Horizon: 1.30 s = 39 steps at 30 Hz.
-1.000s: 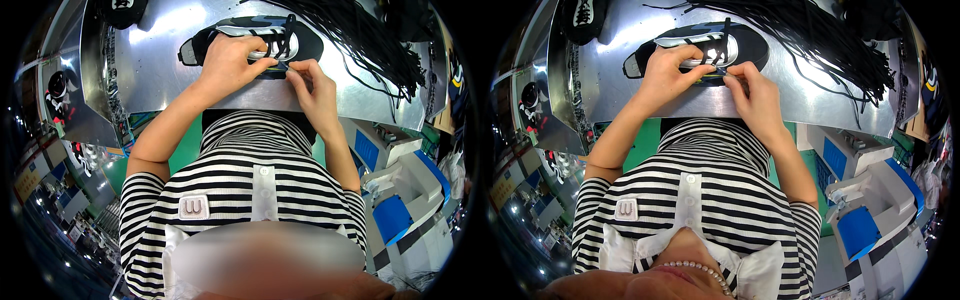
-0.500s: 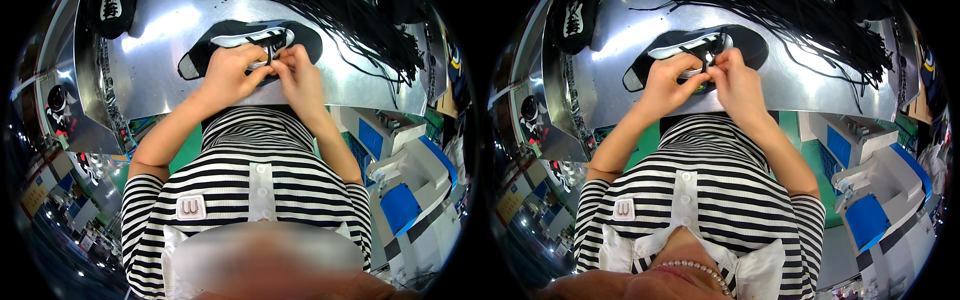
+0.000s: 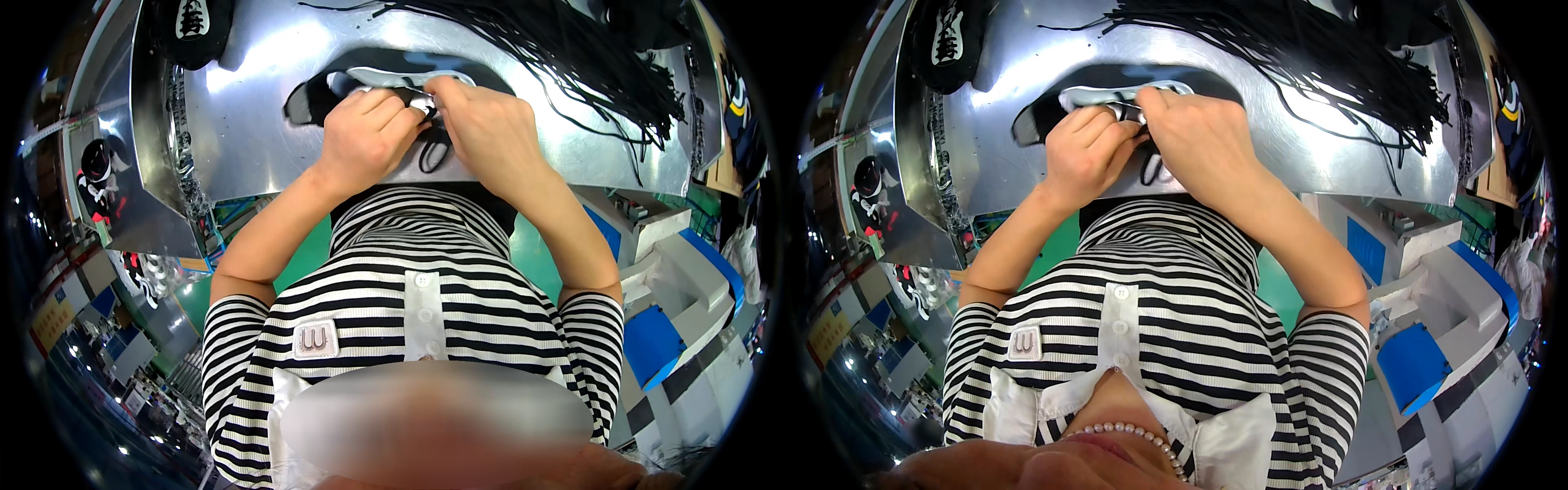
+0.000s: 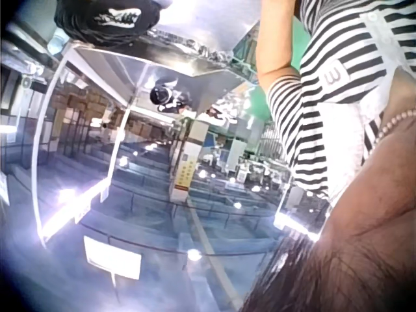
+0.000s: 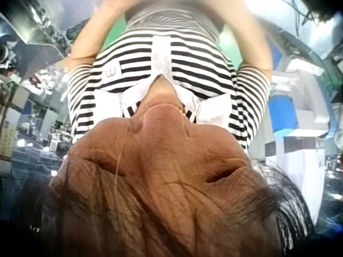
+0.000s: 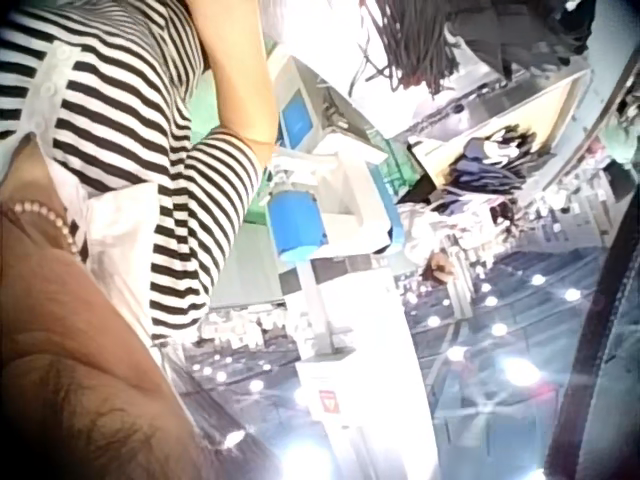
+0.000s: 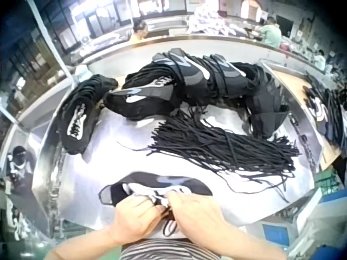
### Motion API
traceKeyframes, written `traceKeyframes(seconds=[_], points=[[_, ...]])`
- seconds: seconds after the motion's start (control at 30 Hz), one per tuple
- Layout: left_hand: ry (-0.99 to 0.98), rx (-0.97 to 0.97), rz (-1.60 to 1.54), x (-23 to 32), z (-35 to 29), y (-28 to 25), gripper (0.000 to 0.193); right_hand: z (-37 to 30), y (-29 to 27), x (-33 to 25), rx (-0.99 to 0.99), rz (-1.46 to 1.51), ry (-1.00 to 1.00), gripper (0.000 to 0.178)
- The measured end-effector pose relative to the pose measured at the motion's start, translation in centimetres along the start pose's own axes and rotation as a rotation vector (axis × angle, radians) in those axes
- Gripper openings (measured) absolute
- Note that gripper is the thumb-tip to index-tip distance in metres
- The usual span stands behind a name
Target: The person laces a shoe by hand, threading a black lace through the eyelets of a black and blue sneaker upper, then pulls a finished shoe from a pile and begins lacing another.
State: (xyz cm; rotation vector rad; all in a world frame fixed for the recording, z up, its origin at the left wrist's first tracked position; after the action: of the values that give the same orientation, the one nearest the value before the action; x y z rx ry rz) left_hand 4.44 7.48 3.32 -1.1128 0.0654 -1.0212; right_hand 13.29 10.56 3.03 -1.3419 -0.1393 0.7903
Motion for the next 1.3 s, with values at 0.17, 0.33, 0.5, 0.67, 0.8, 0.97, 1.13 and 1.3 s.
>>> traceKeyframes(seconds=[0.17, 0.33, 0.5, 0.67, 0.8, 0.97, 1.13, 1.3], points=[[0.057, -0.008, -0.001, 0.3, -0.4, 0.8, 0.021, -0.3, 2.2, 2.7, -0.133, 0.226, 0.176, 0.018], [0.028, -0.061, -0.06, 0.2, 0.2, 0.8, 0.021, 1.1, -0.7, 5.8, 0.096, 0.615, 0.246, 0.014], [0.092, -0.096, -0.041, 1.4, 0.7, 0.8, 0.019, 0.8, -15.6, 13.4, 0.74, 0.888, 0.258, 0.02], [0.081, -0.193, -0.044, 1.3, 0.5, 1.5, 0.02, -0.6, -13.7, 12.6, 0.794, 0.884, 0.29, 0.014], [0.091, -0.205, -0.016, 0.9, 0.9, 1.6, 0.013, -0.8, -13.3, 12.4, 0.657, 1.102, 0.182, 0.014], [0.071, -0.234, -0.065, 1.1, 1.6, 2.1, 0.01, -1.1, -12.8, 14.3, 0.646, 0.912, 0.3, 0.014], [-0.603, -0.118, -0.601, -4.3, -0.3, 1.4, 0.04, -2.5, 3.5, 6.3, -0.05, 1.141, 0.396, 0.013], [-0.56, -0.072, -0.232, -6.0, 0.0, -0.2, 0.04, -1.0, 4.0, 4.5, -0.173, 1.341, 0.48, 0.011]])
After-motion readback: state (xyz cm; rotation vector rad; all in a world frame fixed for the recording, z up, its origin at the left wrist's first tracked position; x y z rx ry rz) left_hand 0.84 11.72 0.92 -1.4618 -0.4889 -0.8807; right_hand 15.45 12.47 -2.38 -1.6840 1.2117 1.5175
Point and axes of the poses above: each hand's wrist, its own z-axis towards the middle knuckle, its own y-axis out of the palm, x = y × z, the point moved 10 cm from there along z, towards the middle knuckle, and after that the axes turned 10 degrees about -z, right-handed, at the moved point
